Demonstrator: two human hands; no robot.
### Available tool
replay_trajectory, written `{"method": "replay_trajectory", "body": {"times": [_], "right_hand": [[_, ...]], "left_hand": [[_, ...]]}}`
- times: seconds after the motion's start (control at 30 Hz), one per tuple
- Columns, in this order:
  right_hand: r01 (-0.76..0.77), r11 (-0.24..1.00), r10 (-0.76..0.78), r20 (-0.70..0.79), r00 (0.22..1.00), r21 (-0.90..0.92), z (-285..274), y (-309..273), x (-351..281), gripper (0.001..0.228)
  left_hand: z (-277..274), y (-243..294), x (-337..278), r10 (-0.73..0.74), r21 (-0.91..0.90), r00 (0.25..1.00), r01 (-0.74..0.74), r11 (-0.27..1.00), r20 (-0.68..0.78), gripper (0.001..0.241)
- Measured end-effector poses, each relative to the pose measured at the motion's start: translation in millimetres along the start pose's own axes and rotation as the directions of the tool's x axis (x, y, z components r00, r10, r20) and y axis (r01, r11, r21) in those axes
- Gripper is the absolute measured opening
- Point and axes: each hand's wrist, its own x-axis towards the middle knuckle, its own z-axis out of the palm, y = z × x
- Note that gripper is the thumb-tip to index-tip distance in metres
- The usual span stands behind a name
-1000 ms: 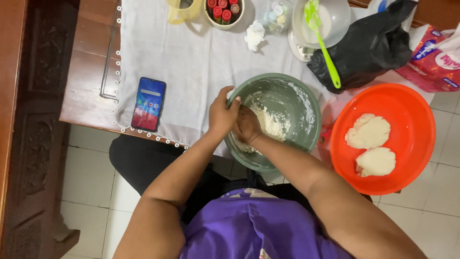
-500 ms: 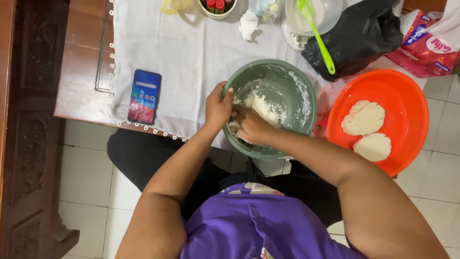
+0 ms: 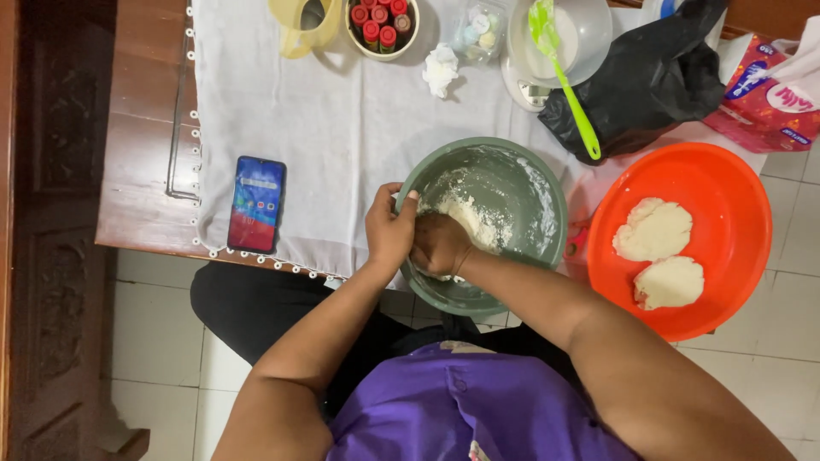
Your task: Kneading dough in a green bowl by hand on a table
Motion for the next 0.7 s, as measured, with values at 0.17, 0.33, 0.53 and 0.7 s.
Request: {"method": "replay_trajectory", "body": {"times": [0.17, 0.33, 0.53, 0.7], "right_hand": [[-0.120, 0.992, 0.117, 0.115, 0.987, 0.025, 12, 7, -9, 0.036], [-0.219, 0.970, 0.203, 0.143, 0.969, 0.109, -3, 31, -31, 0.025], [0.078, 0.986, -0.067, 0.076, 0.995, -0.144, -16, -13, -13, 0.036], [0.216, 0.944, -0.232, -0.038, 0.972, -0.250, -8, -18, -7, 0.022]], "left_hand": [[-6, -2, -35, 0.028, -0.029, 0.997, -0.030, 0.999, -0.069, 0.032], [-25, 9, -8, 0.110, -0.073, 0.994, -0.108, 0.991, 0.026, 0.038], [-20, 3, 31, 0.206, 0.008, 0.975, -0.207, 0.978, 0.085, 0.030], [-16, 7, 27, 0.104, -0.014, 0.994, -0.103, 0.995, 0.035, 0.028]]}}
